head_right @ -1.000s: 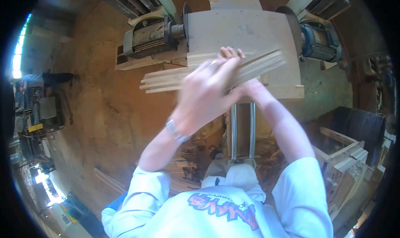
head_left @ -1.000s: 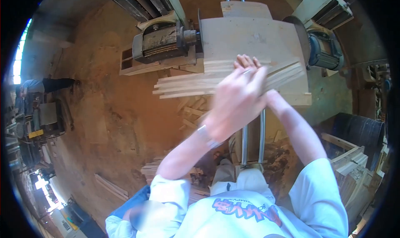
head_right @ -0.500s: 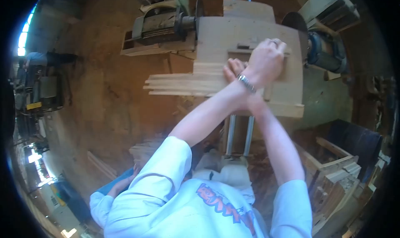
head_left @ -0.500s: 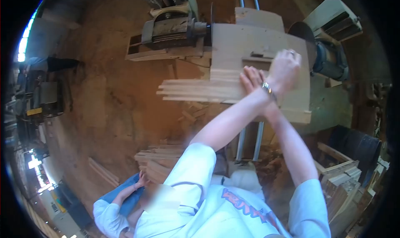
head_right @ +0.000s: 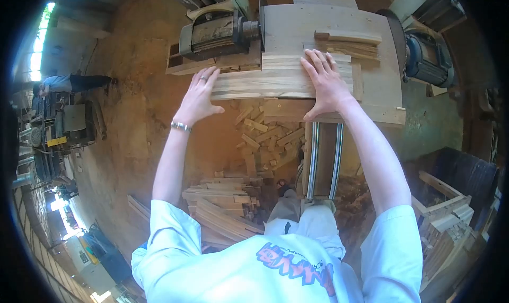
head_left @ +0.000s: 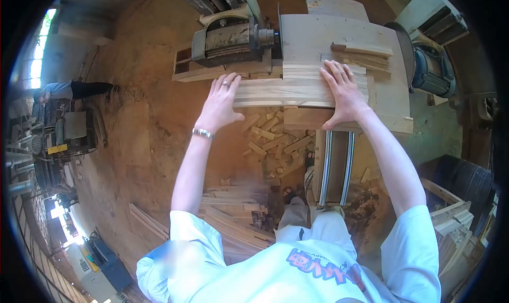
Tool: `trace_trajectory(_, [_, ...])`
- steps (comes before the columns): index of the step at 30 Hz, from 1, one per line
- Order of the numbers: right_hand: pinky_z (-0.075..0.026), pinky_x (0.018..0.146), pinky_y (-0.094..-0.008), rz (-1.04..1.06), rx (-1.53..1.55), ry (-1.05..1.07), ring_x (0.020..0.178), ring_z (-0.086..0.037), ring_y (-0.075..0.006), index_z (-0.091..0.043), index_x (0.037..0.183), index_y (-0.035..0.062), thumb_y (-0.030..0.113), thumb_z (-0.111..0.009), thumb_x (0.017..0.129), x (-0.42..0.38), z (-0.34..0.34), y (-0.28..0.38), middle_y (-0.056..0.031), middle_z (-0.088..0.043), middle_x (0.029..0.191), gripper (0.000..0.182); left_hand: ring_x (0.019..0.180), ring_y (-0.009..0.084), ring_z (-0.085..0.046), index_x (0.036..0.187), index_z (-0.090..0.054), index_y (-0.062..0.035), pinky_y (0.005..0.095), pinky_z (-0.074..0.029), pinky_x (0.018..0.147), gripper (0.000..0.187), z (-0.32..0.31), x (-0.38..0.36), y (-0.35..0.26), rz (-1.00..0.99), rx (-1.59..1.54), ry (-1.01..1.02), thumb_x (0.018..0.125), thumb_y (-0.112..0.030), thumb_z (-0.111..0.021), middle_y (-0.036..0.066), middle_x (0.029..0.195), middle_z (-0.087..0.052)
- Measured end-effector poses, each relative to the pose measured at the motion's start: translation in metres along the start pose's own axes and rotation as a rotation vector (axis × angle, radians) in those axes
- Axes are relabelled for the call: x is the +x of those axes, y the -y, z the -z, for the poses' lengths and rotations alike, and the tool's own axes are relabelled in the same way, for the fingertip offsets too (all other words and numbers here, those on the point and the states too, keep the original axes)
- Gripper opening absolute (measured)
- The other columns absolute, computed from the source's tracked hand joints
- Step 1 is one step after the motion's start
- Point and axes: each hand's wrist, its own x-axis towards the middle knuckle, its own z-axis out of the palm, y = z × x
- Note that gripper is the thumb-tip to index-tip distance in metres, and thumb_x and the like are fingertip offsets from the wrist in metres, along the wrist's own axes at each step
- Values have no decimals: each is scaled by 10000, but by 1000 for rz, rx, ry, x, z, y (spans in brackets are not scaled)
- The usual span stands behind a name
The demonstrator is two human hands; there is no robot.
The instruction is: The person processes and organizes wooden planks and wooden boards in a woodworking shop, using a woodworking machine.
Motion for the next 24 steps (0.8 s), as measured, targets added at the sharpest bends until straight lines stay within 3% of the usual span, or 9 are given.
trace_trajectory(1, [-57,1310,-512,1,-1,-4,1575,-120,-350,-206,1603,65,631,-951,374,5,0,-2,-184,-183,1666,1544,1369,318,-487,1447,-489,-77,405,-412,1158,899,-3,17,11,-54,39,36,651,-190,-891,155,1446,-550])
trace_trajectory(4, [-59,1310,-510,15,-12,-14,1574,-121,-354,-206,1604,65,631,-953,373,21,3,-15,-189,-186,1665,1546,1340,334,-513,1424,-507,-69,424,-382,1181,879,-3,55,32,23,-83,343,627,-165,-866,155,1413,-566])
trace_trajectory(5, [-60,1310,-511,17,-11,-20,1574,-122,-356,-206,1604,64,629,-954,372,28,3,-20,-191,-188,1664,1548,1295,342,-535,1405,-519,-66,419,-419,1137,847,-11,58,39,-36,-39,256,627,-157,-841,148,1361,-590])
trace_trajectory(13, [-69,1308,-508,37,-28,-77,1572,-132,-358,-219,1600,75,593,-963,362,101,9,-70,-199,-206,1657,1535,1172,334,-622,1329,-591,-84,420,-530,999,765,-3,147,67,-40,-14,292,617,-197,-848,129,1247,-650])
trace_trajectory(20, [-72,1313,-496,30,-46,-92,1572,-145,-345,-199,1609,86,588,-960,367,160,18,-110,-188,-188,1669,1541,1193,320,-630,1336,-603,-104,421,-533,1011,767,-16,211,107,-68,-3,223,625,-261,-842,123,1260,-660])
trace_trajectory(24, [-59,1315,-488,8,-73,-63,1581,-120,-340,-167,1621,82,614,-954,365,185,21,-122,-193,-160,1684,1575,1205,330,-625,1360,-600,-97,418,-522,1035,806,0,209,108,42,20,210,610,-261,-843,141,1301,-652])
